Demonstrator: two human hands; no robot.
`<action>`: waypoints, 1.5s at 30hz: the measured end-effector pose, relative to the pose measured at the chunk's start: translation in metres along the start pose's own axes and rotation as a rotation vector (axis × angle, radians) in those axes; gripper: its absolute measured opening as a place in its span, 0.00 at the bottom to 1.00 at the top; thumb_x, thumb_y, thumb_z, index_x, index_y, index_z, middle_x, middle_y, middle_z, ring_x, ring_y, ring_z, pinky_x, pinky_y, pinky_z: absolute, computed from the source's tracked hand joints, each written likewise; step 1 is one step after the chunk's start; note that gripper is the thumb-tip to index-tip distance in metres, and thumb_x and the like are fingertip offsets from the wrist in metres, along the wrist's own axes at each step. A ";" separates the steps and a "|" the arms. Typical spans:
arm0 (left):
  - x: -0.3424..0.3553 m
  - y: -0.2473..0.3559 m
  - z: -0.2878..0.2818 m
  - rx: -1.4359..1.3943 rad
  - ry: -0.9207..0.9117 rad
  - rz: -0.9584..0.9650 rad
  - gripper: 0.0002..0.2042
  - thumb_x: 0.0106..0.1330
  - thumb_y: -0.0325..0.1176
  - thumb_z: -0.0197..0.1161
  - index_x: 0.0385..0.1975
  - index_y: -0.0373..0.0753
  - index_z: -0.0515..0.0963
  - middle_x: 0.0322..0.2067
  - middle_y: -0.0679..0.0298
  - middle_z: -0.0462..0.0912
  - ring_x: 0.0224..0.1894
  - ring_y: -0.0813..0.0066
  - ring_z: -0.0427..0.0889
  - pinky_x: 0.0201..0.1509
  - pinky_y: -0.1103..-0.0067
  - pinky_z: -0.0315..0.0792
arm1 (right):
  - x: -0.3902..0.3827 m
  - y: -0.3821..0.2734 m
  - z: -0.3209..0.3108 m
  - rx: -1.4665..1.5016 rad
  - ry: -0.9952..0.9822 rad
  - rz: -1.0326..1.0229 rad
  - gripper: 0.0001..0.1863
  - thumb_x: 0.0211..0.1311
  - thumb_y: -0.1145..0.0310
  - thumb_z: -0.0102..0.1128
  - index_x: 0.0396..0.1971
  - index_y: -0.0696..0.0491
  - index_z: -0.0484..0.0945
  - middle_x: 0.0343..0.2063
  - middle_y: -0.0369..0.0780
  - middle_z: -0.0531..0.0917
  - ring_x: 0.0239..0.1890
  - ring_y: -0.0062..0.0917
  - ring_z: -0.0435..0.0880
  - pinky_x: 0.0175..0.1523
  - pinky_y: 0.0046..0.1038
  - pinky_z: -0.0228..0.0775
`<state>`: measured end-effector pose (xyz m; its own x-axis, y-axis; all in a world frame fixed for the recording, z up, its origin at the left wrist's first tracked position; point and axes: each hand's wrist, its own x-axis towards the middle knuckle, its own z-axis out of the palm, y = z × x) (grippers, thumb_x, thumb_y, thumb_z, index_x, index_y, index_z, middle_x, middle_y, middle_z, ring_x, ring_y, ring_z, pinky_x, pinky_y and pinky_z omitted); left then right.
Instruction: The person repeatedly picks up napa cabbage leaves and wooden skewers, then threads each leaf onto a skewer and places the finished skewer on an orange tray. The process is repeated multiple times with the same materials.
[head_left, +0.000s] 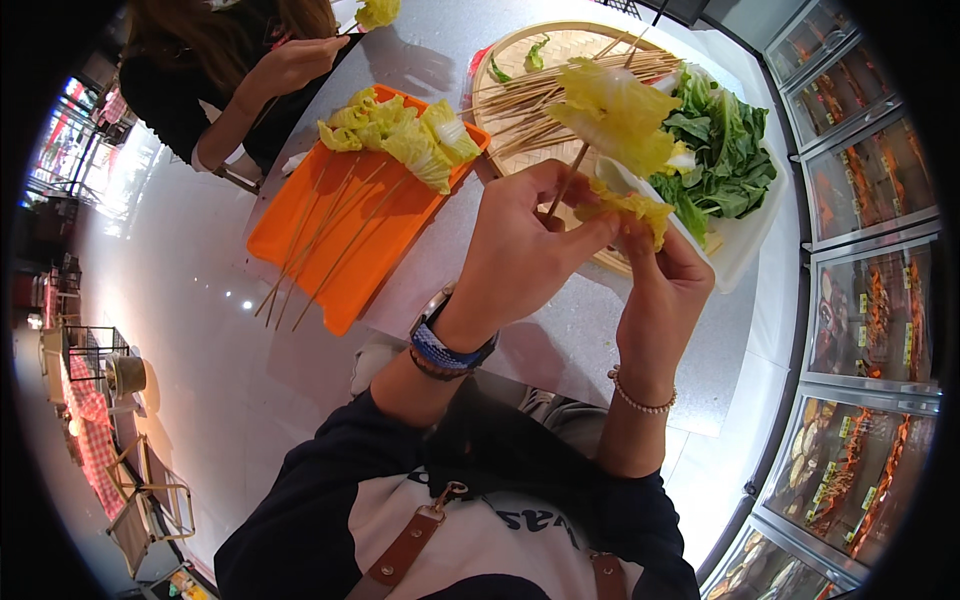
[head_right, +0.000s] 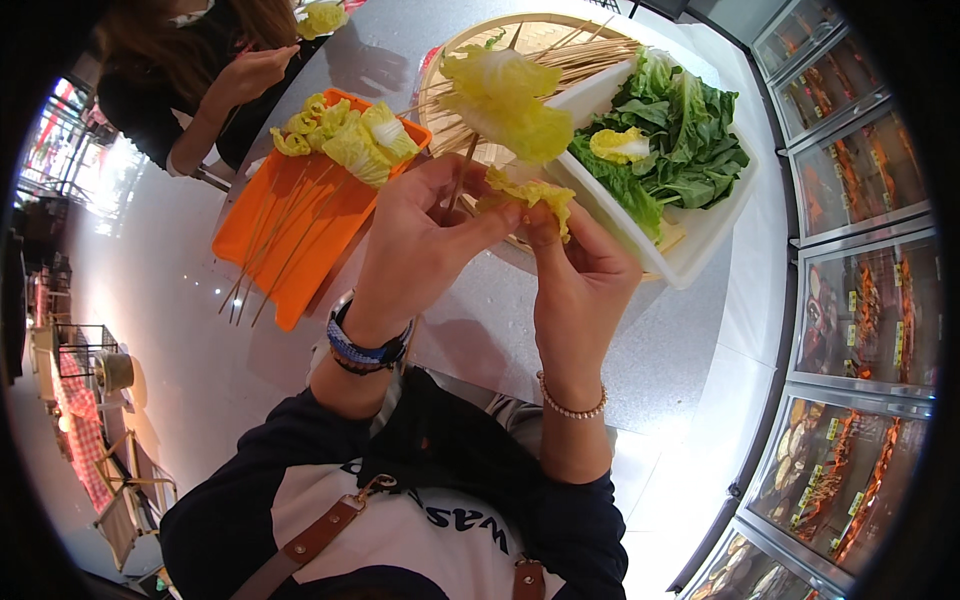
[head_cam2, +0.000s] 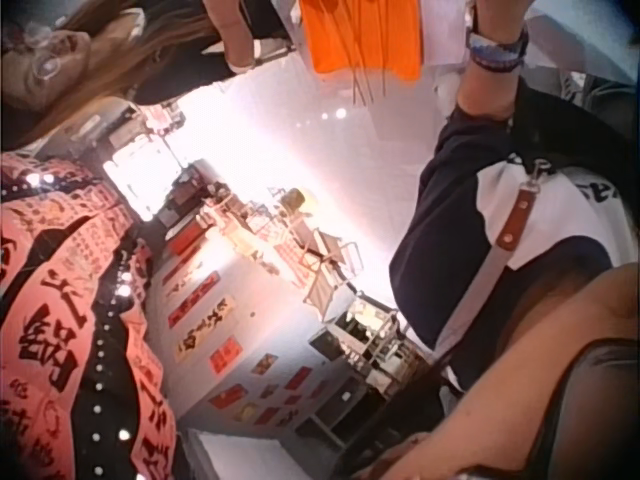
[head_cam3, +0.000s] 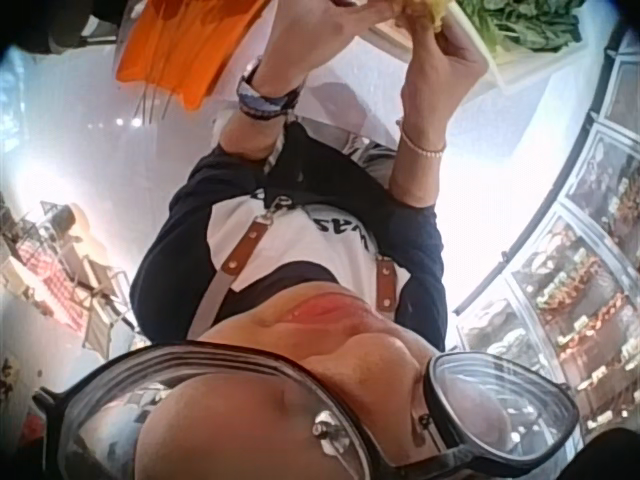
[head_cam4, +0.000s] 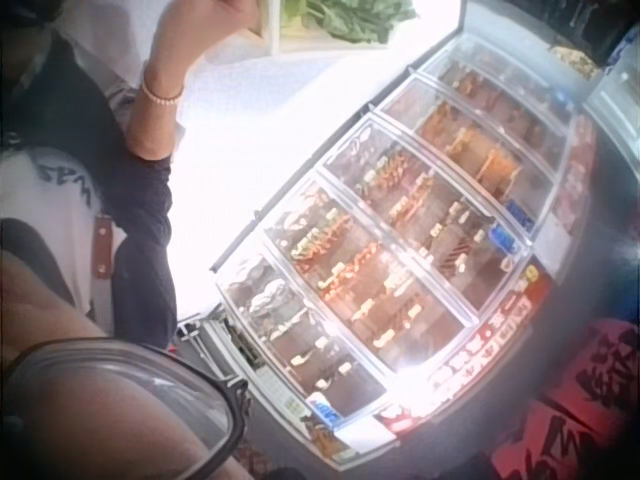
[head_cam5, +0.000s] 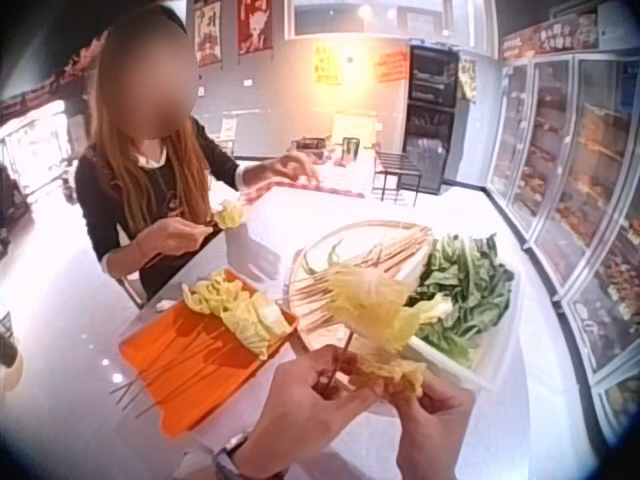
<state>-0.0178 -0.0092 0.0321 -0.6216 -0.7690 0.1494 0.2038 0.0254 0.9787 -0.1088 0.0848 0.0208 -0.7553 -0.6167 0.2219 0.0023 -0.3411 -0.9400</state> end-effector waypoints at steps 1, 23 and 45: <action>0.000 -0.001 0.000 -0.003 -0.008 0.019 0.10 0.57 0.28 0.68 0.32 0.28 0.76 0.27 0.66 0.79 0.23 0.89 0.75 0.24 0.89 0.68 | 0.000 0.002 -0.001 -0.006 0.009 -0.004 0.12 0.63 0.75 0.63 0.44 0.66 0.80 0.37 0.38 0.84 0.37 0.16 0.80 0.44 0.18 0.74; 0.002 0.001 -0.010 0.017 -0.206 -0.020 0.13 0.62 0.30 0.65 0.39 0.25 0.77 0.28 0.61 0.83 0.29 0.81 0.81 0.34 0.84 0.76 | 0.010 -0.012 -0.021 0.000 -0.289 0.237 0.12 0.64 0.77 0.58 0.46 0.67 0.79 0.35 0.40 0.84 0.35 0.20 0.83 0.41 0.22 0.78; -0.002 0.003 -0.002 0.181 -0.053 0.017 0.13 0.69 0.31 0.57 0.44 0.27 0.79 0.22 0.66 0.78 0.24 0.86 0.72 0.28 0.86 0.66 | 0.018 -0.003 -0.037 -0.608 -0.098 -0.077 0.15 0.65 0.72 0.60 0.47 0.65 0.79 0.29 0.39 0.85 0.30 0.16 0.81 0.36 0.18 0.73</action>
<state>-0.0148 -0.0088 0.0342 -0.6589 -0.7331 0.1683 0.0780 0.1560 0.9847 -0.1465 0.1009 0.0183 -0.6745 -0.6787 0.2907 -0.4452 0.0598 -0.8934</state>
